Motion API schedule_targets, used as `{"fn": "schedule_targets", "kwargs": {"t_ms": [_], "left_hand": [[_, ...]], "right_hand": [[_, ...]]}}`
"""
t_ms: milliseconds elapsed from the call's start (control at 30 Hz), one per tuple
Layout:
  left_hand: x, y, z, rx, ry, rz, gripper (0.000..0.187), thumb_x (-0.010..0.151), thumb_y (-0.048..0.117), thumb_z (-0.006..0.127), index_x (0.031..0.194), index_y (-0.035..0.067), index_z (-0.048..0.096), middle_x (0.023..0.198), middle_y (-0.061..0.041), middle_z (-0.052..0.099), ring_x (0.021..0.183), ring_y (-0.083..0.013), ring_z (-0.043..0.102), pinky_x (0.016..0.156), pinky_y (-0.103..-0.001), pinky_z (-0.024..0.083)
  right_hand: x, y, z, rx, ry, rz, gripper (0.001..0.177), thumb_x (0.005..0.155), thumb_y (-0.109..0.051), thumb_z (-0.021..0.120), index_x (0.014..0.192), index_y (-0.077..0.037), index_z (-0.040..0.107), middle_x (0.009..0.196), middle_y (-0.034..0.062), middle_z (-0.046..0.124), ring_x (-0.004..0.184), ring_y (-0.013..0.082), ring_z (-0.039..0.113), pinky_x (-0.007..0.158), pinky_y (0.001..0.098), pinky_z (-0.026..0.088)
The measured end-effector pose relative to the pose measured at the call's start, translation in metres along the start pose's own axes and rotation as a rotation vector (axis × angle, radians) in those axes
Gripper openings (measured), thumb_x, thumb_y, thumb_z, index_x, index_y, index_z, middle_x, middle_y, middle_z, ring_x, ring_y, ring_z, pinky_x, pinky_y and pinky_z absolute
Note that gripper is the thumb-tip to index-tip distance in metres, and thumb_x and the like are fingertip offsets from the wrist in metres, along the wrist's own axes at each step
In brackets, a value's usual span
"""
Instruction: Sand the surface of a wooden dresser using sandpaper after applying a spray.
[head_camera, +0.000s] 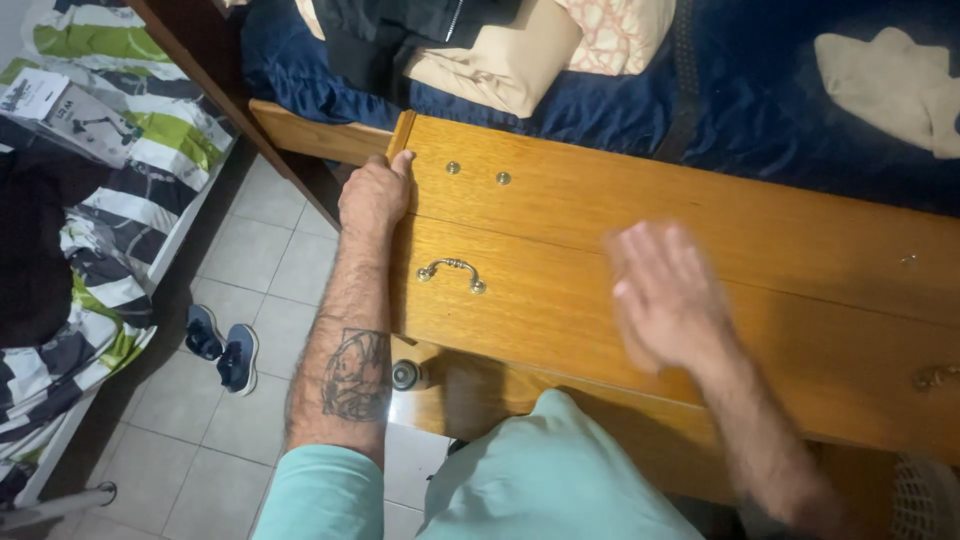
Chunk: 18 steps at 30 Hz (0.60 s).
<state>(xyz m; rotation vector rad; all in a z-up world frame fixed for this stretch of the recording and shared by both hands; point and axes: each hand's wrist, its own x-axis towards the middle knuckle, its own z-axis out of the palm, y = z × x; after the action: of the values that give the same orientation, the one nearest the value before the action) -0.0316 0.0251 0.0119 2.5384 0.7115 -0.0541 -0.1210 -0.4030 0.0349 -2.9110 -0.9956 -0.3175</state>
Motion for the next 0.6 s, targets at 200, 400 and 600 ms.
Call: {"fn": "schedule_targets", "kwargs": {"t_ms": [200,400,600], "left_hand": [[0.003,0.002,0.005,0.025,0.007,0.003,0.066,0.106,0.062,0.036,0.132,0.009,0.065,0.115,-0.029,0.071,0.116,-0.0474,0.067,0.098,-0.058,0.053],[0.011,-0.004,0.009,0.037,0.016,0.009,0.068,0.106,0.065,0.035,0.133,0.010,0.065,0.116,-0.029,0.071,0.116,-0.0481,0.066,0.098,-0.058,0.053],[0.003,0.002,0.001,0.016,0.006,-0.002,0.068,0.105,0.066,0.037,0.132,0.010,0.065,0.116,-0.029,0.071,0.117,-0.0482,0.066,0.098,-0.059,0.053]], "right_hand": [[0.069,0.034,0.036,0.135,-0.138,0.268,0.073,0.104,-0.049,0.041,0.165,-0.013,0.029,0.171,0.0133,0.026,0.152,0.0536,0.021,0.127,0.0586,0.014],[0.118,-0.045,0.033,0.081,-0.055,0.093,0.069,0.101,-0.043,0.048,0.161,-0.010,0.039,0.166,0.0173,0.035,0.146,0.0544,0.033,0.120,0.0633,0.027],[0.063,-0.092,-0.002,0.184,-0.003,-0.143,0.069,0.098,-0.041,0.052,0.160,-0.015,0.040,0.166,0.0104,0.037,0.152,0.0456,0.028,0.124,0.0539,0.022]]}}
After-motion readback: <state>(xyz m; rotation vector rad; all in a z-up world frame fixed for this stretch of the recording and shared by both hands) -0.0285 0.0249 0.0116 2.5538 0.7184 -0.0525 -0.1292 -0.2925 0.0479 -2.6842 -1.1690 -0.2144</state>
